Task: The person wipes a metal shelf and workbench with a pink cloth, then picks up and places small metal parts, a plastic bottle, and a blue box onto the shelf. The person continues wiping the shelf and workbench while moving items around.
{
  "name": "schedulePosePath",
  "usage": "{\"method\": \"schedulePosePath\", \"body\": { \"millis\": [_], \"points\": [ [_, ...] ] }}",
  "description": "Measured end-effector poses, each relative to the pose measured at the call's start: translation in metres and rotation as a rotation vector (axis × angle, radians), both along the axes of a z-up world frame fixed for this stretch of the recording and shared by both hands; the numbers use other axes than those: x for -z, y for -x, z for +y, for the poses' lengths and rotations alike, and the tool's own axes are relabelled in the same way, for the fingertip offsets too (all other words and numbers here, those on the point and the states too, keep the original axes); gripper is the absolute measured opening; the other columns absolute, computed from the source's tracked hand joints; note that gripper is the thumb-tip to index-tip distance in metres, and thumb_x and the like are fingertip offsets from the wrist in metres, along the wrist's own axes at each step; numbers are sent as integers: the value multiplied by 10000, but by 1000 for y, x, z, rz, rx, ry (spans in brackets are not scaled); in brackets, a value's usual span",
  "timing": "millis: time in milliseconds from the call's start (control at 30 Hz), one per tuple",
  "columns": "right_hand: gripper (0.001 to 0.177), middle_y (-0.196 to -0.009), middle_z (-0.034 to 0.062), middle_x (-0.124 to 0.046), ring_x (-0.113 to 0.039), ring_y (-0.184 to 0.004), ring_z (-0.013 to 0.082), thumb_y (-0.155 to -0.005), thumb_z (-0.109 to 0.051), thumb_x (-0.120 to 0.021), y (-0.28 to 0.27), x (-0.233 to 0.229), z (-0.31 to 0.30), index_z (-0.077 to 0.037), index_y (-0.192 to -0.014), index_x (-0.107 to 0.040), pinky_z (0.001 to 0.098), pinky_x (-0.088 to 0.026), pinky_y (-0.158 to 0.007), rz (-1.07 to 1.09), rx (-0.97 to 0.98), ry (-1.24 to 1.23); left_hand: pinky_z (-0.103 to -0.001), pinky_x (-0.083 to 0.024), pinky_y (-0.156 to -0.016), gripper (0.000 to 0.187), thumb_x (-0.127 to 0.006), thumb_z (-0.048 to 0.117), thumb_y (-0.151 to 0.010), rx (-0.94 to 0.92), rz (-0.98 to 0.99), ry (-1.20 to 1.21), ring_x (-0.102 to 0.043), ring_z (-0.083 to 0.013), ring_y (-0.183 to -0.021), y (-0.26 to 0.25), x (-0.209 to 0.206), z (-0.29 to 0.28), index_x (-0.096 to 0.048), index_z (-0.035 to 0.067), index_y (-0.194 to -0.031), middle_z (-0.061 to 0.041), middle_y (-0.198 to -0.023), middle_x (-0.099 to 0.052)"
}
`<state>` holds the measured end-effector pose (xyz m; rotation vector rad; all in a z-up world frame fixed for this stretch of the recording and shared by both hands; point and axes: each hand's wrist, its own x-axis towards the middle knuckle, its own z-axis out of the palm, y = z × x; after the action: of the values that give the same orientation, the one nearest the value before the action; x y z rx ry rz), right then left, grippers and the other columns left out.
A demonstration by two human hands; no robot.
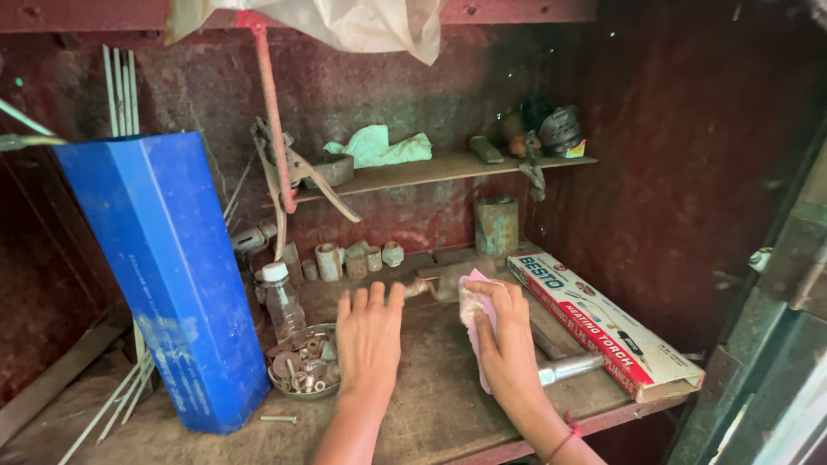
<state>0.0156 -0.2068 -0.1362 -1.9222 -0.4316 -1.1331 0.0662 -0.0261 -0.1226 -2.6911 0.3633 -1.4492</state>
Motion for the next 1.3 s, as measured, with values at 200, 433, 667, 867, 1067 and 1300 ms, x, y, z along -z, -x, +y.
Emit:
{"method": "schedulePosePath", "body": {
  "millis": [200,433,667,867,1067,1300],
  "points": [
    [449,-1238,158,-603,-561,-1239,343,-845,32,-609,-18,8,-4,-93,-1276,-602,400,-398,-1086,156,-115,37,-447,-479,-724,173,-662,232,-908,110,-40,195,-627,-268,-878,14,-13,11,-642,115,-1035,-66,-891,-633],
    [437,-1297,162,-596,-545,-1261,362,-869,15,-612,-15,12,-3,-106,-1288,-618,407,-399,-1085,114,-38,18,-458,-474,-770,216,-728,264,-836,129,68,111,-612,-279,-947,22,-9,23,-661,114,-976,-62,-897,-678],
    [474,-1290,185,-574,-538,-1241,390,-853,15,-621,-40,15,-5,-110,-1310,-623,416,-415,-1080,134,-75,128,-451,-477,-814,266,-753,259,-811,187,111,117,-607,-286,-973,28,5,31,-670,106,-1012,-77,-952,-709],
    [541,-1252,202,-607,-546,-1160,425,-781,-11,-652,-108,34,14,-90,-1315,-612,451,-448,-1027,54,-60,388,-454,-467,-828,231,-739,246,-840,200,148,137,-598,-293,-978,27,2,33,-646,98,-992,-74,-943,-701],
    [530,-1318,209,-584,-542,-1234,394,-643,-73,-732,-137,63,10,-52,-1170,-678,447,-447,-1061,308,506,757,-472,-453,-828,237,-746,245,-831,207,174,161,-591,-303,-979,29,-2,35,-631,94,-973,-78,-931,-694],
    [412,-1201,223,-603,-548,-1116,428,-844,-184,-702,-121,47,10,-59,-1235,-674,504,-444,-970,313,312,494,-467,-443,-827,242,-753,223,-818,221,148,194,-587,-304,-977,29,-4,37,-626,84,-971,-83,-934,-693]
  ]
}}
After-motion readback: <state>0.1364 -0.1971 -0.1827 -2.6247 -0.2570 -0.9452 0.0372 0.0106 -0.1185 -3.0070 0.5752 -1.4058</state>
